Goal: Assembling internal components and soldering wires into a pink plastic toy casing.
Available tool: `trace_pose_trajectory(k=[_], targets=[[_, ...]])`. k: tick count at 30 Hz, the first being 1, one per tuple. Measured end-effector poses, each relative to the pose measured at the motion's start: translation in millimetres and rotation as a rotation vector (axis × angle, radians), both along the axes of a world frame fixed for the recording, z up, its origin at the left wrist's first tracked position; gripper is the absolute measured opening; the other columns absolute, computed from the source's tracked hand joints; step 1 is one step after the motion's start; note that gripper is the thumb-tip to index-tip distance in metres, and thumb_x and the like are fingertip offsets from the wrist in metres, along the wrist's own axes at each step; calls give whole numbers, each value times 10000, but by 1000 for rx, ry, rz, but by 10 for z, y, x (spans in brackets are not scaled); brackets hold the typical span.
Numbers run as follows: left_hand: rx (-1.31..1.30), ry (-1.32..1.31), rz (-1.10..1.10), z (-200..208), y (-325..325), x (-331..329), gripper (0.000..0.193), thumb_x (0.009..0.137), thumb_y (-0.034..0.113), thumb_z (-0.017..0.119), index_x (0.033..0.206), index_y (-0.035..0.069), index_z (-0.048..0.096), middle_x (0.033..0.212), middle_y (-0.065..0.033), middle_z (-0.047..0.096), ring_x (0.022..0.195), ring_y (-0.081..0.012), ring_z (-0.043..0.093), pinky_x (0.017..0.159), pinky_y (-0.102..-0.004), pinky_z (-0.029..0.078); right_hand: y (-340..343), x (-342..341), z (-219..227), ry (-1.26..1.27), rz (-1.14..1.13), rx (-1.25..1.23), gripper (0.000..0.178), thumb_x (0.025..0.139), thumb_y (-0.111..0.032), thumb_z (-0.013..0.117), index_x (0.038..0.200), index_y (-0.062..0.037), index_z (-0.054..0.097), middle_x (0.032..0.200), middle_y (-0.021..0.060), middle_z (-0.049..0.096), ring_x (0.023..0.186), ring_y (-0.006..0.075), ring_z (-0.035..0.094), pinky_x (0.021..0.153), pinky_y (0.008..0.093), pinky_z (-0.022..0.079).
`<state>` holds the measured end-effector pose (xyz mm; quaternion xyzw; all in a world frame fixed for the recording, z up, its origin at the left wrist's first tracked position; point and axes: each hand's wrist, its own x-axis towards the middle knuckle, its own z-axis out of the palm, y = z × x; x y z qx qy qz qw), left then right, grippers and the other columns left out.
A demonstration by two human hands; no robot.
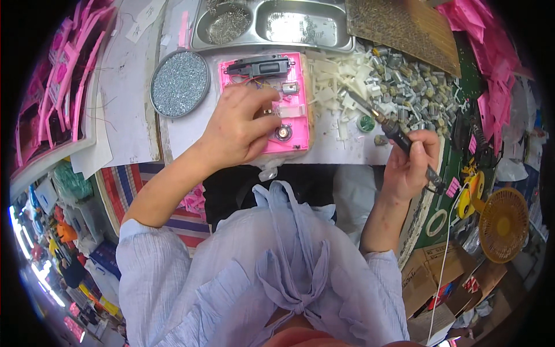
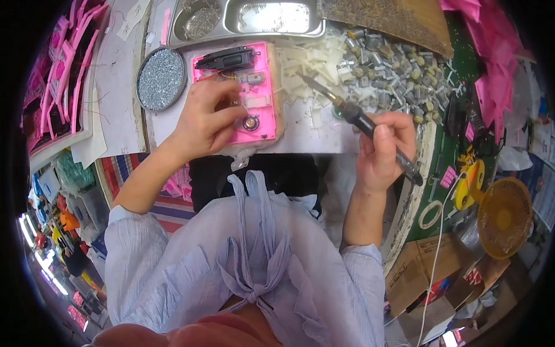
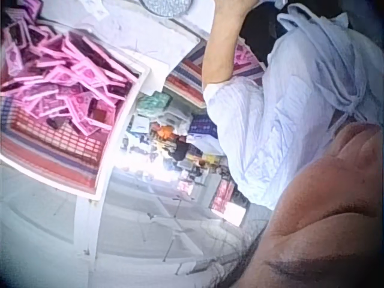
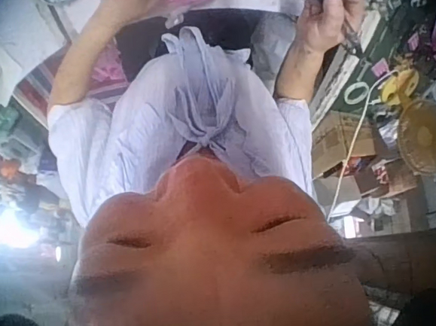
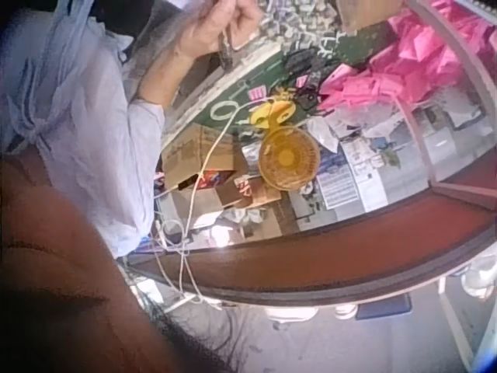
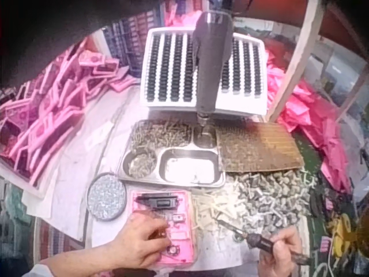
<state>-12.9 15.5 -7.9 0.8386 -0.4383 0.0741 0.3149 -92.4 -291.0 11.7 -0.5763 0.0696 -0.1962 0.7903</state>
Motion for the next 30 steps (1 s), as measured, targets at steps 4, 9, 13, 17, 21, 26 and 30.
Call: trace_pose_trajectory(k=[4,9,13,17,21,26,30], targets=[[16,72,-15,-35,-19,34,294,656,23,683,937,108,688,1167,-107,584,903,-262,581,838,-428,431,62,-15,-11,20,39,-82,228,919,-187,638,973,17,551,693,5,468,537,56,368,567,240,353],[30,106,-54,-27,21,109,204,731,76,717,926,99,661,1200,-118,603,1035,-302,614,856,-451,452,-29,-37,-21,-34,290,-256,187,863,-111,689,955,18,591,815,101,588,677,106,487,636,260,397],[26,83,-93,-46,24,191,201,738,57,736,909,103,640,1174,-102,605,932,-274,624,787,-399,475,64,129,110,-91,454,-466,138,793,-40,729,876,8,630,758,80,601,622,123,505,548,256,355],[53,105,-93,-34,39,185,198,736,73,733,903,91,626,1178,-102,608,931,-267,629,766,-399,475,195,350,238,-150,545,-675,129,731,-19,736,820,-17,642,655,49,581,545,141,487,505,267,357],[32,94,-75,-45,42,185,199,742,80,734,908,89,624,1164,-98,609,932,-272,629,760,-397,478,255,518,266,-222,615,-721,144,710,-20,736,819,-28,642,648,38,589,522,139,483,491,273,363],[-23,136,-55,-104,22,181,180,767,84,733,913,90,627,1134,-88,614,910,-271,630,745,-391,479,326,557,264,-186,649,-743,144,703,-15,733,812,-34,641,649,46,602,519,138,495,489,267,368],[-64,171,-29,-109,24,188,162,788,87,733,905,83,621,1103,-81,616,861,-259,628,731,-371,482,320,528,293,-86,703,-743,146,789,-40,731,867,41,638,681,39,546,599,159,467,598,315,402]])
